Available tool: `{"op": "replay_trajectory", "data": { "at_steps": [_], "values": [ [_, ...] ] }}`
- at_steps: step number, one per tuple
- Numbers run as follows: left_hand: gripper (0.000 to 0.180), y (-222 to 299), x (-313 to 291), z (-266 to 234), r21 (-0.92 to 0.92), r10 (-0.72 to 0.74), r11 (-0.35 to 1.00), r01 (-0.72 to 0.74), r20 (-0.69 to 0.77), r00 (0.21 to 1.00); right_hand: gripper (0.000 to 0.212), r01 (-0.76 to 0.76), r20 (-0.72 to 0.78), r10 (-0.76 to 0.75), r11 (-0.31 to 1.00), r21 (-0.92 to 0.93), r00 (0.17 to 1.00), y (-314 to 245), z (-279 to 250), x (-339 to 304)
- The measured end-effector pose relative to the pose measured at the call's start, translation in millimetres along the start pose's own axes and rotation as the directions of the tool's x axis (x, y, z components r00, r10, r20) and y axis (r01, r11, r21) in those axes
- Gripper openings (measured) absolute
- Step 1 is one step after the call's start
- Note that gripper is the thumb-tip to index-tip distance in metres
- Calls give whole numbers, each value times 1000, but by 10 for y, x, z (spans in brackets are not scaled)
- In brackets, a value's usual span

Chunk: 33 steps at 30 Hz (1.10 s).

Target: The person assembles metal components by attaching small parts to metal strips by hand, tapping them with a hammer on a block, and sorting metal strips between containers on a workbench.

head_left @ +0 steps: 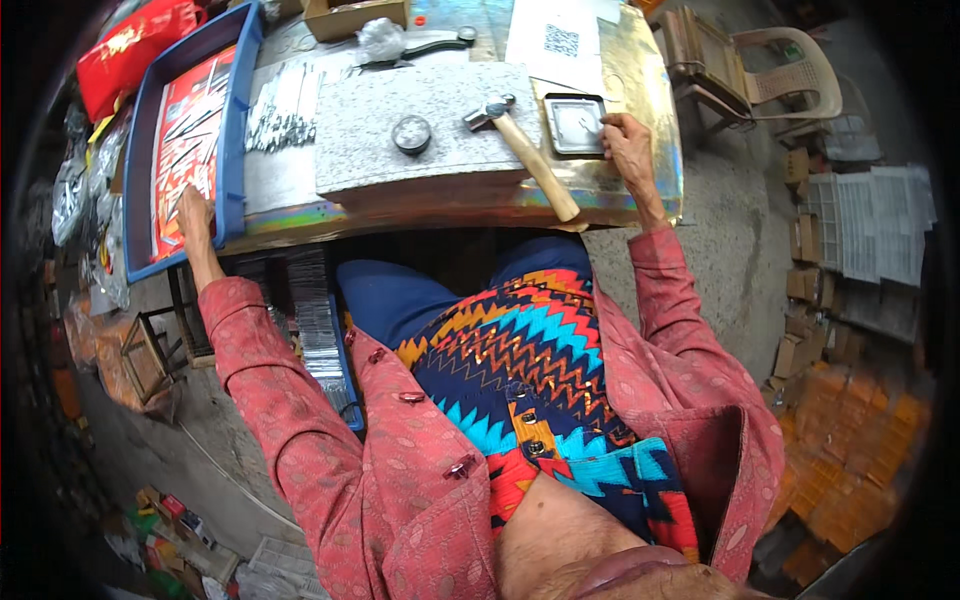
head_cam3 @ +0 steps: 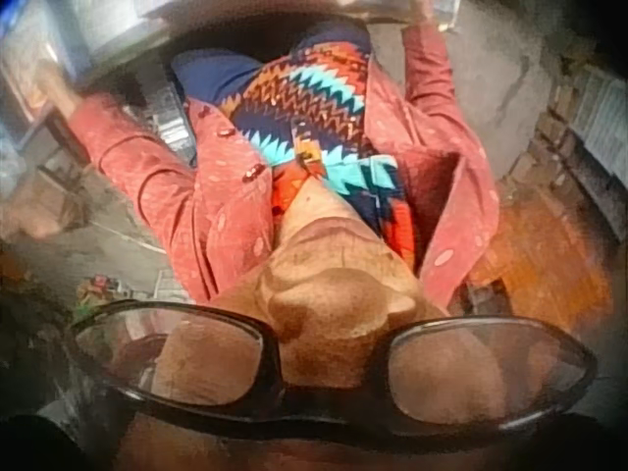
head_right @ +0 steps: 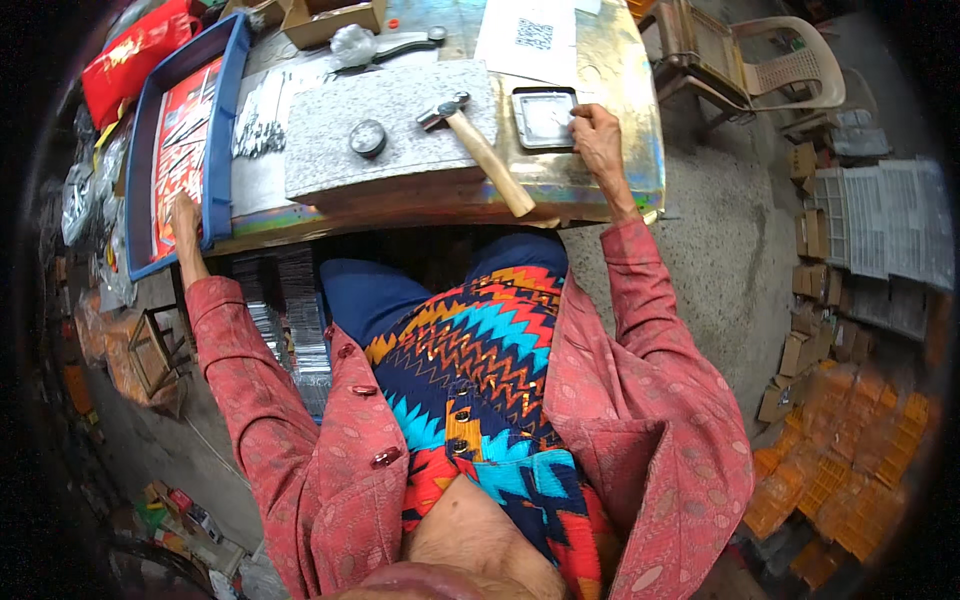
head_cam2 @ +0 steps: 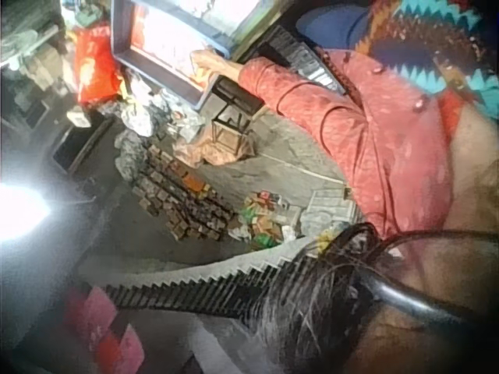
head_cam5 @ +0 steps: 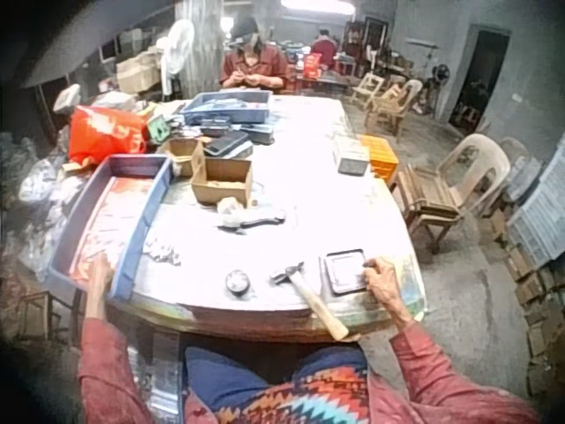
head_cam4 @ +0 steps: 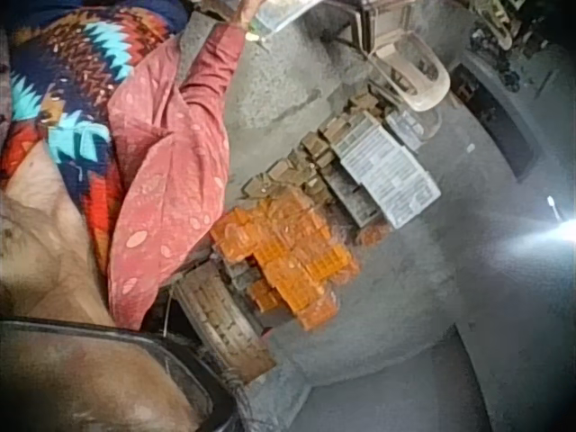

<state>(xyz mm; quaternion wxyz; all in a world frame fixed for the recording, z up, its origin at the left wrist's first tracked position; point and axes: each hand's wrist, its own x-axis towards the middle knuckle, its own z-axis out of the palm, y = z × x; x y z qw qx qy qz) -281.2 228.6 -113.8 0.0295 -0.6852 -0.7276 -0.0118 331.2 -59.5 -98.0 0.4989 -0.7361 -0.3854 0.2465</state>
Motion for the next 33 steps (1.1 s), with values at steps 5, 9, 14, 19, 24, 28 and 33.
{"op": "replay_trajectory", "data": {
  "at_steps": [5, 9, 14, 19, 24, 28, 33],
  "values": [
    [22, 271, -169, -233, -8, -52, 999, 51, -24, 998, 21, 232, 81, -218, 892, -387, 973, 74, 22, 53],
    [24, 374, -314, -460, -20, -77, 997, 75, -111, 991, 19, 316, 110, -304, 796, -517, 946, 35, 120, 113],
    [27, 615, -466, -802, -358, -67, 929, -88, -399, 915, 13, 427, 160, -415, 698, -575, 895, 115, 173, 198],
    [16, 902, -636, -1006, -965, -87, 126, -229, -241, 967, 8, 481, 232, -469, 529, -699, 852, 116, 231, 225],
    [12, 1387, -1096, -1319, -971, 79, -188, -150, -167, 983, 7, 502, 289, -448, 487, -715, 846, 102, 259, 262],
    [9, 1824, -1426, -1446, -943, 250, -331, -46, -134, 959, 11, 499, 216, -476, 620, -606, 853, 94, 184, 218],
    [10, 2210, -1833, -1483, -913, 418, -392, 116, -64, 906, 14, -118, 276, 50, 964, 237, 960, -196, 165, -42]
  ]
}}
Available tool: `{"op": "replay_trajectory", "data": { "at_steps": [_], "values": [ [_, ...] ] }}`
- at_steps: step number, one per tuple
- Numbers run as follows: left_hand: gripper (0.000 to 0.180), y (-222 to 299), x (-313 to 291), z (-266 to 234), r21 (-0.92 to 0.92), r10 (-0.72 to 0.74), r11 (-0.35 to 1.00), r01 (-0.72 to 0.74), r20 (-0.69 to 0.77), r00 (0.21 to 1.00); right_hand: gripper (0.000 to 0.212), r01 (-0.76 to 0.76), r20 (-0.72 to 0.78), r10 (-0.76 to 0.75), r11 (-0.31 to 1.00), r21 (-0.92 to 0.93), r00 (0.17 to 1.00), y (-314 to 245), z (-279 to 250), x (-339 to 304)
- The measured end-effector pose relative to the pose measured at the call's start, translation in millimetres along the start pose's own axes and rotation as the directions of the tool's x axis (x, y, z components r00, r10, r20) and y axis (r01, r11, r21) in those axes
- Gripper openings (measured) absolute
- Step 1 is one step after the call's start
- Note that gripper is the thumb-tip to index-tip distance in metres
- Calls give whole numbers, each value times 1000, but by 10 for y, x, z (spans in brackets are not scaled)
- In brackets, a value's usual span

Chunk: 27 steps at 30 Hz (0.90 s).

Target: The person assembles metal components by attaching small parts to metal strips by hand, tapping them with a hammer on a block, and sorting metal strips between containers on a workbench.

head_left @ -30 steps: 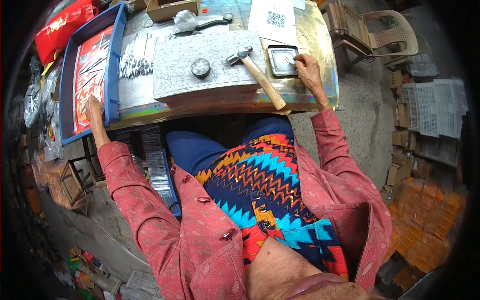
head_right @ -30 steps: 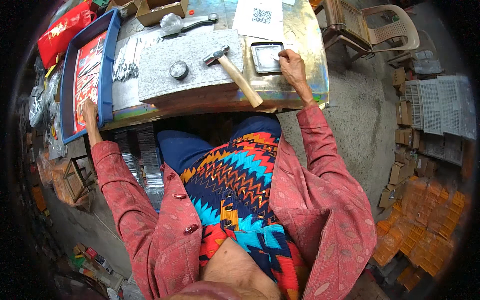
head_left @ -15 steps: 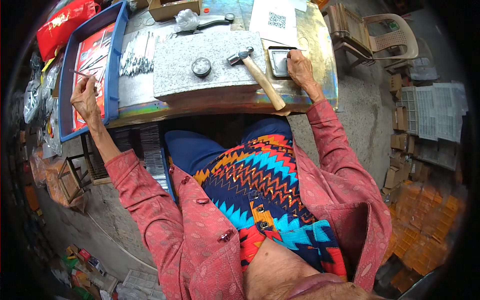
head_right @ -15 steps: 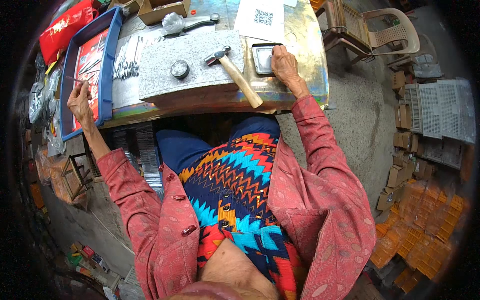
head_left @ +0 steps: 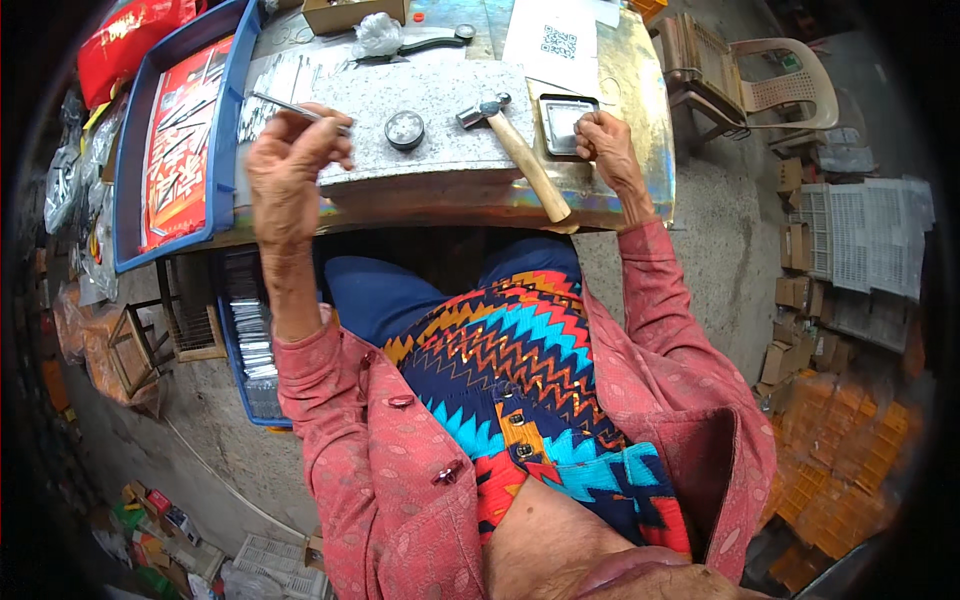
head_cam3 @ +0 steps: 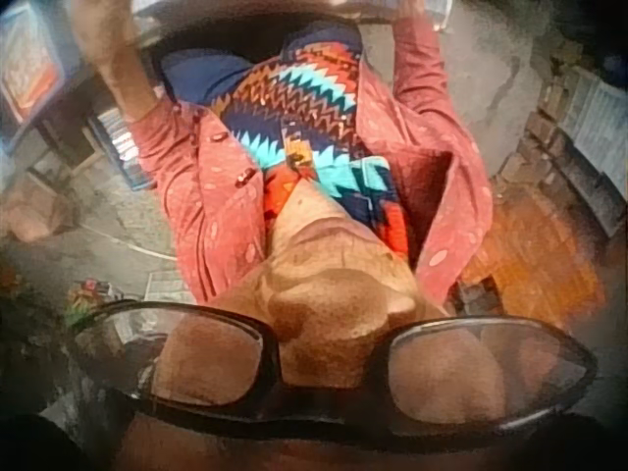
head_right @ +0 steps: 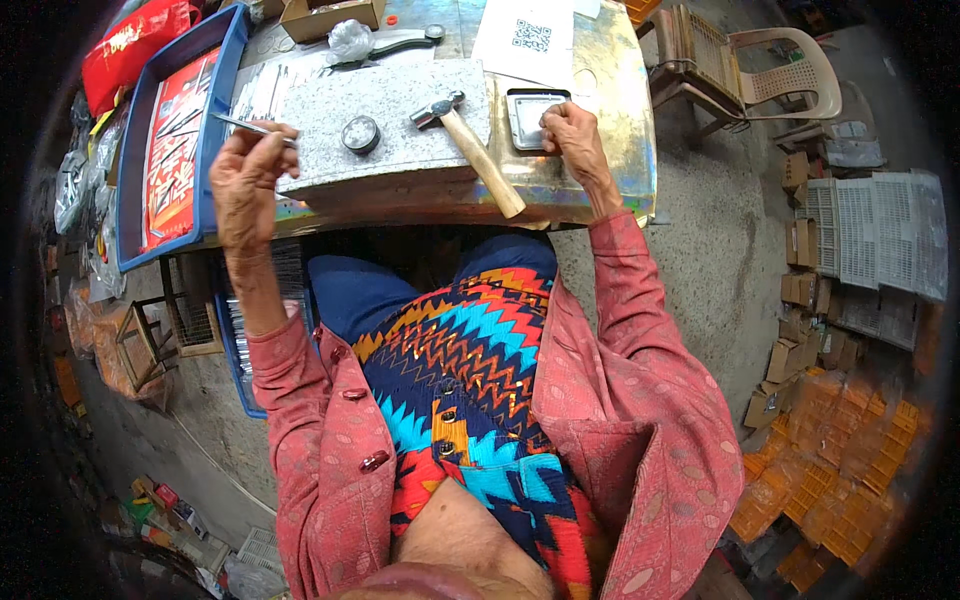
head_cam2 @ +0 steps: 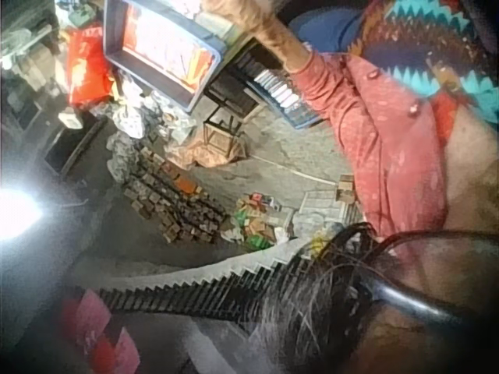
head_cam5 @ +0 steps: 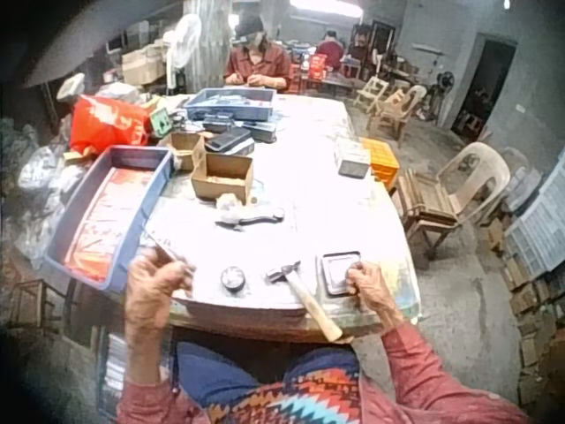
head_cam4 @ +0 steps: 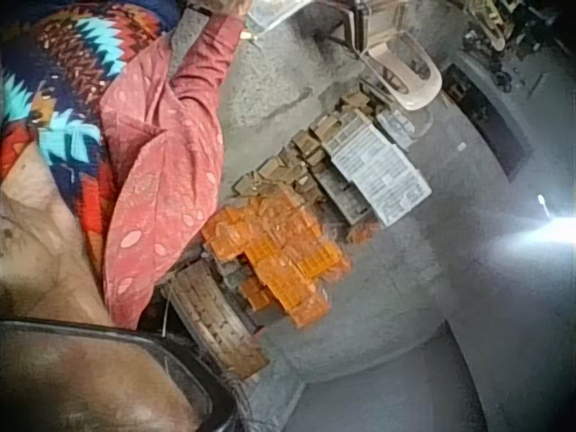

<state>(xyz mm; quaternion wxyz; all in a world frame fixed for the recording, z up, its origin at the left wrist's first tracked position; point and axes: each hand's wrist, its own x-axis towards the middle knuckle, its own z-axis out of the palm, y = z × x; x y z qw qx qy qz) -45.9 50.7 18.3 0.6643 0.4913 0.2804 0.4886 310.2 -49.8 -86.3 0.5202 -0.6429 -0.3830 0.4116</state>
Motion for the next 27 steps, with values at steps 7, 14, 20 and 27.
{"op": "replay_trajectory", "data": {
  "at_steps": [7, 14, 20, 27],
  "values": [
    [16, -406, -126, 512, -189, -140, 970, 153, 82, 987, 15, -133, 201, 14, 795, 591, 979, -379, 266, -241],
    [14, -624, -178, 704, -328, -162, 928, 179, 81, 984, 12, -219, 350, -28, 732, 646, 937, -841, 673, -494],
    [11, -650, -235, 743, -432, -201, 874, 223, 97, 975, 13, -150, 377, -101, 801, 579, 921, -993, 1001, -671],
    [11, -672, -270, 712, -503, -287, 810, 303, 111, 952, 14, -16, 277, -132, 881, 473, 952, -1045, 1185, -769]
  ]
}}
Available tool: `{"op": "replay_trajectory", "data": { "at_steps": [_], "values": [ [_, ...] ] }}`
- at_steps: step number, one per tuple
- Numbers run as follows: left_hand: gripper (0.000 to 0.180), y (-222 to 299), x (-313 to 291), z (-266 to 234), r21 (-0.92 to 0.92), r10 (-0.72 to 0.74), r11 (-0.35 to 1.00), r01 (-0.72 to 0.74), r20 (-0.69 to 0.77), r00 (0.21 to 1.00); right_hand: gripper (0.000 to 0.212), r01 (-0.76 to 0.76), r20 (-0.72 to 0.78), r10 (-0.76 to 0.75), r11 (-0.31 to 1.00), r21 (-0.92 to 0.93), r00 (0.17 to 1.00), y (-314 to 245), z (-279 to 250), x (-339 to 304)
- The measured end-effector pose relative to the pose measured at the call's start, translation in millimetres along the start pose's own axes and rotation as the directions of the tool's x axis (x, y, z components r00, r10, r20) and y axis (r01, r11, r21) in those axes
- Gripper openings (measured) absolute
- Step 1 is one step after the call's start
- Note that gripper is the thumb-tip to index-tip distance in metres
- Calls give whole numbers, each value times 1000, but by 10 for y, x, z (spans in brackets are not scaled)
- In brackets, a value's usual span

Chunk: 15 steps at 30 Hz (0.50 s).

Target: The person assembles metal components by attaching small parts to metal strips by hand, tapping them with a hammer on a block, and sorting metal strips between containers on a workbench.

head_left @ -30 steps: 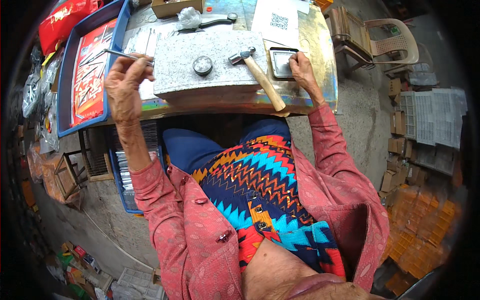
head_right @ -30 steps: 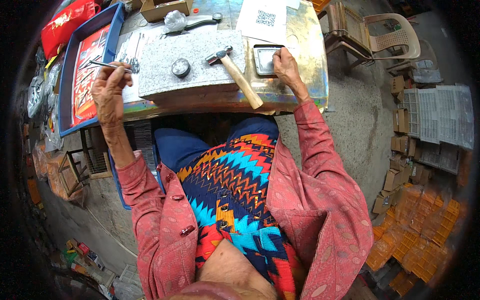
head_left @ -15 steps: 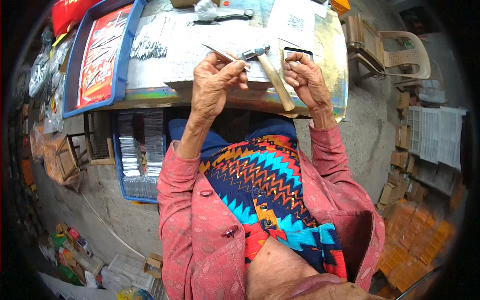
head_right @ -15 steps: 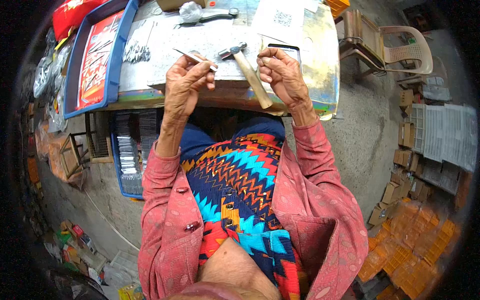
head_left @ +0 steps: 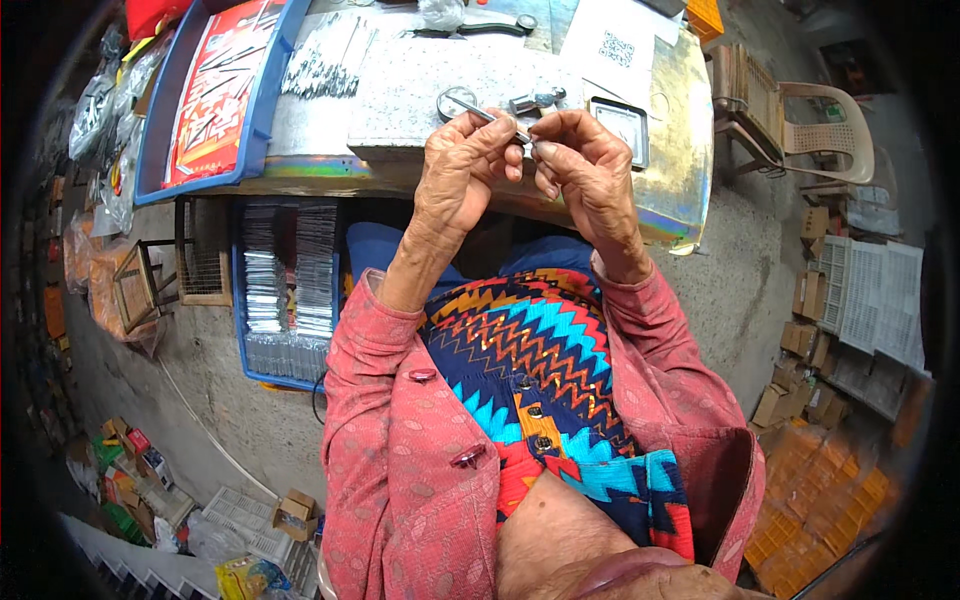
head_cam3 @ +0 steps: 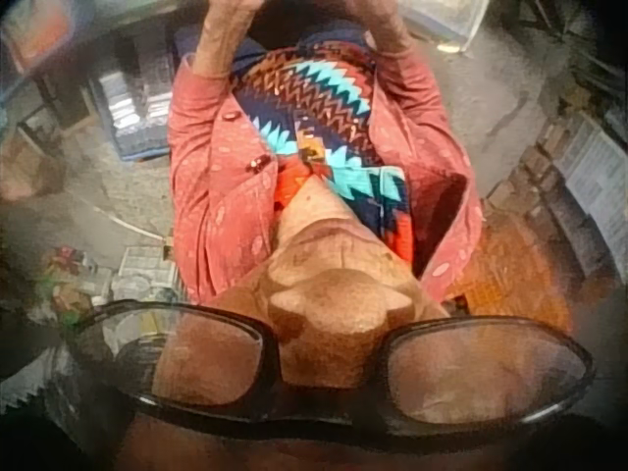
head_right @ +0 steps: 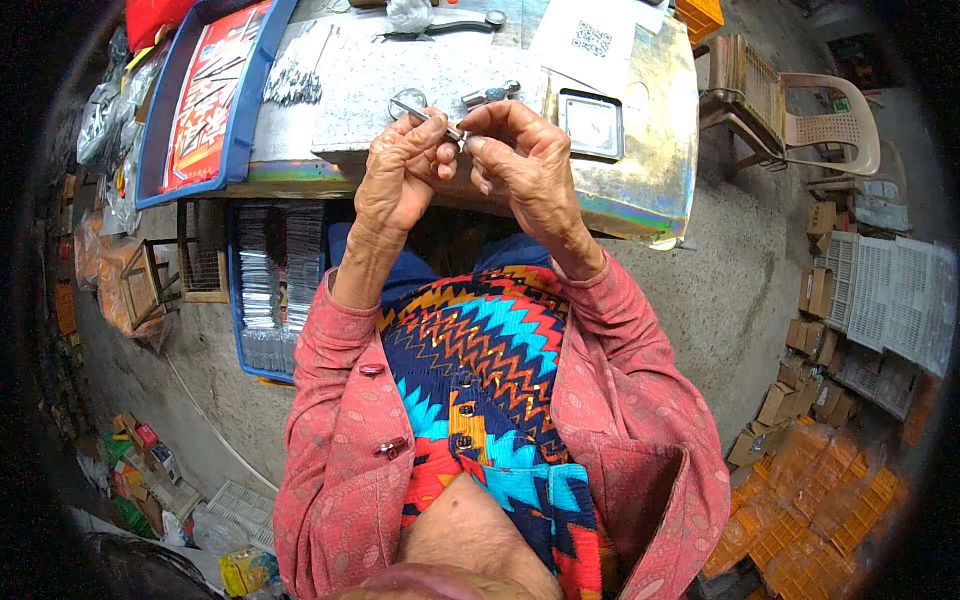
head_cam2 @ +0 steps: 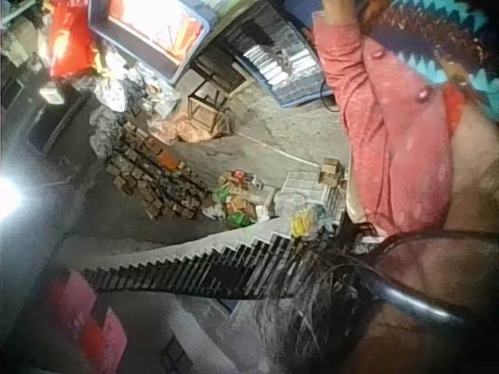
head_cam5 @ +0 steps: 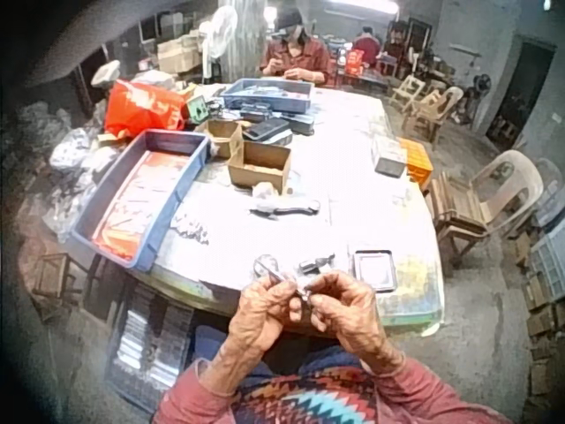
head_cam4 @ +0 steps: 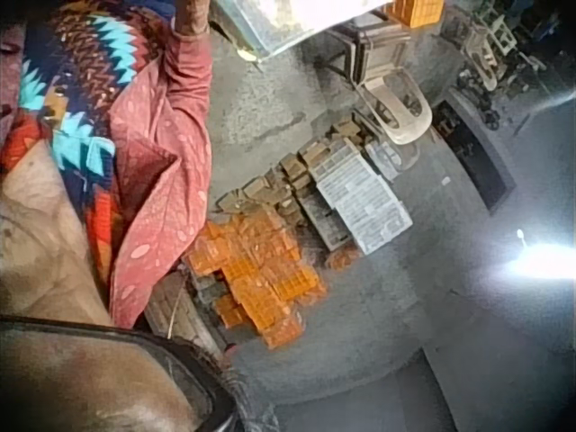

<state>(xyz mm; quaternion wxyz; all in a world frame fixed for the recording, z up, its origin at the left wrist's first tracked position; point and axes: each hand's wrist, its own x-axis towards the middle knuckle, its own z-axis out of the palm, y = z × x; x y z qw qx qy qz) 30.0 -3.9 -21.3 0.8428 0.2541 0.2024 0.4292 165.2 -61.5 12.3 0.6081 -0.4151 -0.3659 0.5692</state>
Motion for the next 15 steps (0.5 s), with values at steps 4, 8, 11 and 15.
{"op": "replay_trajectory", "data": {
  "at_steps": [4, 8, 11, 15],
  "values": [
    [11, -14, -5, -2, -15, -23, 1000, 22, -20, 1000, 16, 19, -28, -20, 999, -45, 999, 12, 3, 3],
    [11, -11, -26, -3, -40, -15, 999, 15, -16, 1000, 16, 22, -13, -22, 998, -67, 1000, 12, 6, 14],
    [11, 15, -45, 16, 70, 63, 996, -61, -24, 998, 15, 22, 9, -21, 986, -163, 1000, -16, -8, 6],
    [10, 56, -85, 85, 263, 195, 948, -179, -38, 980, 15, 125, 22, -128, 892, -435, 992, 31, -10, 1]
  ]
}}
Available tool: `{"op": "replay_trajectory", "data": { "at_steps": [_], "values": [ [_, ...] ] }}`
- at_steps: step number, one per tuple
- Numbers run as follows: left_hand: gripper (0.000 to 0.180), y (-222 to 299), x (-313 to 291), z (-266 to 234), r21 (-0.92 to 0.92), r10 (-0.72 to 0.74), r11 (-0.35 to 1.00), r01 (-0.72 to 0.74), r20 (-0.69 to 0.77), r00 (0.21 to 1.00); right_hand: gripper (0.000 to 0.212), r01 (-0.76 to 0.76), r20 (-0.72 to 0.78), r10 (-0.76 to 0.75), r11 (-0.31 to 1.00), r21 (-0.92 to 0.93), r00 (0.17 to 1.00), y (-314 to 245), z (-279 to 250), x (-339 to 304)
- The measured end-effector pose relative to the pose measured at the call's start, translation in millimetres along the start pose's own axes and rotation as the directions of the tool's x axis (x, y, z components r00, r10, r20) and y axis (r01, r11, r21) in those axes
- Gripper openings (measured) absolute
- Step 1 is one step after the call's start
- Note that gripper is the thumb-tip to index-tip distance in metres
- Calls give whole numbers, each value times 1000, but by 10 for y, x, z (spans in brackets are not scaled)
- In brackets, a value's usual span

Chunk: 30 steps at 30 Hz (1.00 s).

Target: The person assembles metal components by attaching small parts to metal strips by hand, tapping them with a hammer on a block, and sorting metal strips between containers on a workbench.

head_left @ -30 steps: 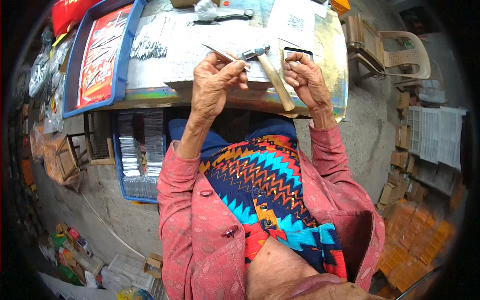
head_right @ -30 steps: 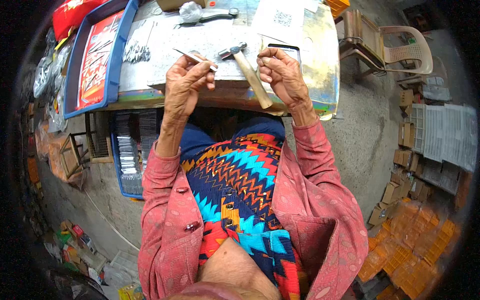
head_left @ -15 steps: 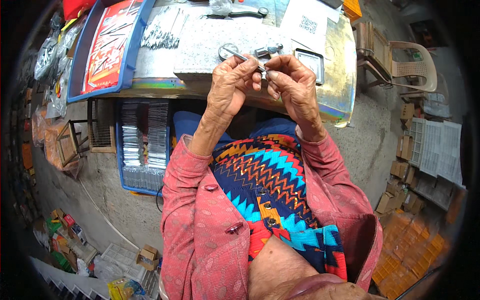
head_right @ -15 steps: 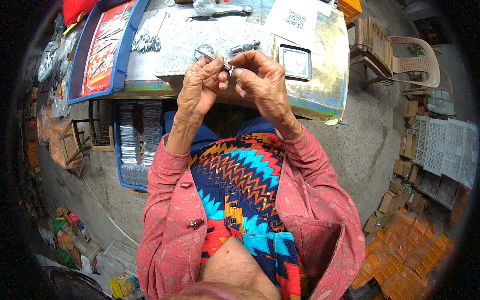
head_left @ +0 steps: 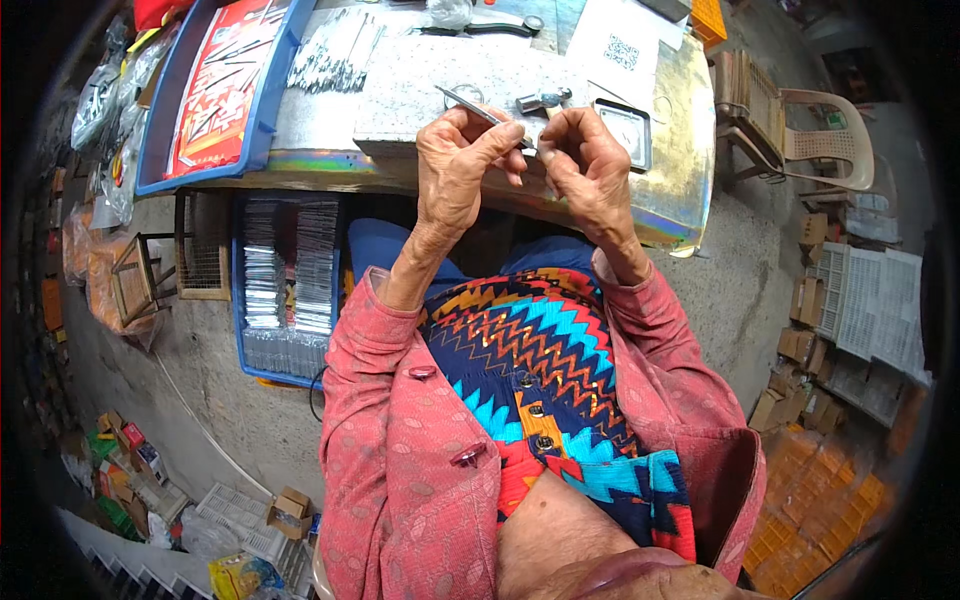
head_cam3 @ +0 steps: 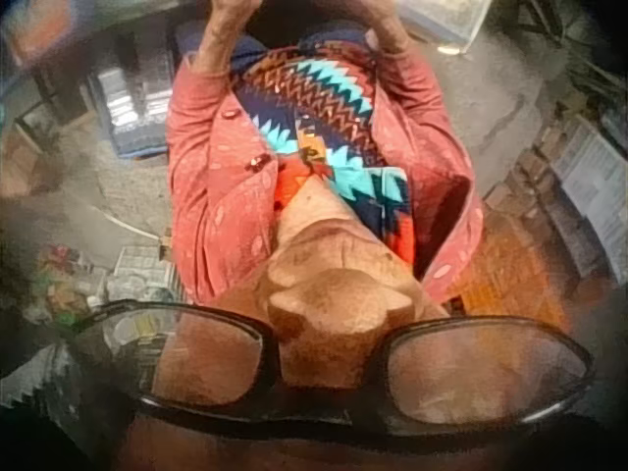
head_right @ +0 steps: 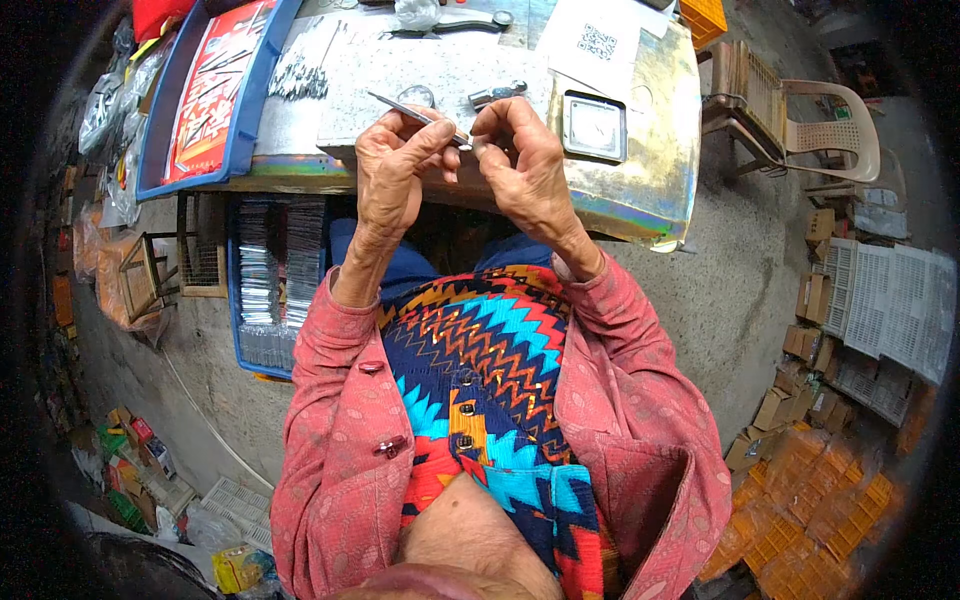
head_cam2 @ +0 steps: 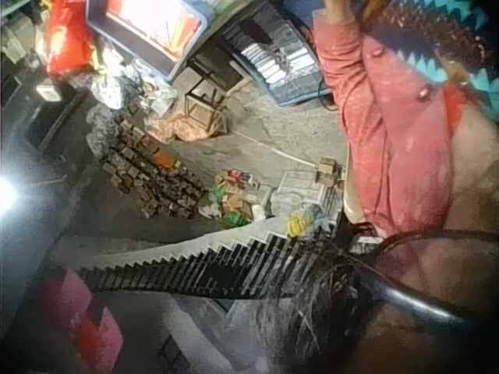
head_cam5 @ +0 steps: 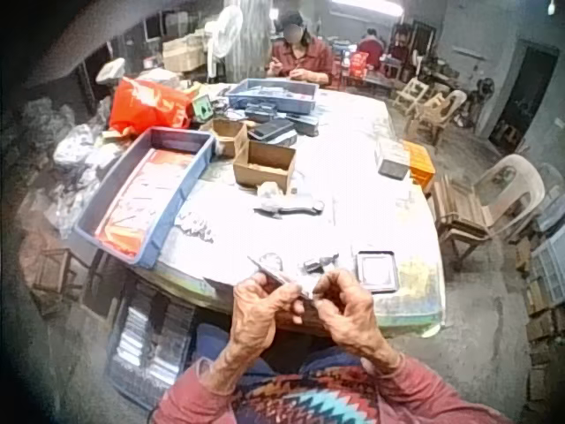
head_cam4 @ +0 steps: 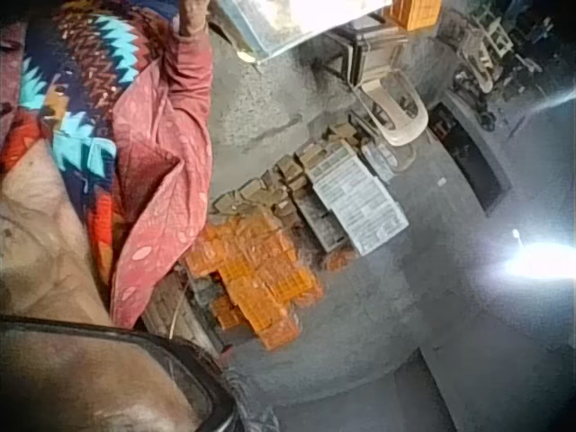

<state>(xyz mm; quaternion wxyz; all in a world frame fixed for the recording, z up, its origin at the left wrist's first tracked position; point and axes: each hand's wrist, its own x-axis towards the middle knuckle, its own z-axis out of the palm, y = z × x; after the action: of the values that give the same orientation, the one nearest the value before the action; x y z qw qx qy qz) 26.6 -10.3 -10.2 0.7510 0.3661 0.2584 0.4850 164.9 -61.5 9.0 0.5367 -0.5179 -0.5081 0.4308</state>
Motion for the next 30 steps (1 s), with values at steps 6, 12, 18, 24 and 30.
{"op": "replay_trajectory", "data": {
  "at_steps": [6, 12, 18, 24, 30],
  "values": [
    [12, -70, 27, -113, -271, -158, 949, 164, 42, 987, 13, 49, 20, -48, 998, -51, 999, 3, 28, 10],
    [11, -7, -26, -59, 125, -3, 992, 6, -22, 1000, 13, 145, 52, -138, 975, -167, 989, 83, 27, 8],
    [11, -117, -11, -178, -208, -176, 963, 173, 2, 984, 13, 47, 80, -40, 995, -88, 996, 102, 11, 41],
    [11, -106, -37, -147, -55, -79, 996, 76, -50, 996, 14, 177, 78, -161, 938, -298, 984, 117, 56, 18],
    [12, -185, -33, -228, -240, -174, 957, 165, -14, 985, 14, 172, 100, -154, 961, -215, 983, 150, 31, 33]
  ]
}}
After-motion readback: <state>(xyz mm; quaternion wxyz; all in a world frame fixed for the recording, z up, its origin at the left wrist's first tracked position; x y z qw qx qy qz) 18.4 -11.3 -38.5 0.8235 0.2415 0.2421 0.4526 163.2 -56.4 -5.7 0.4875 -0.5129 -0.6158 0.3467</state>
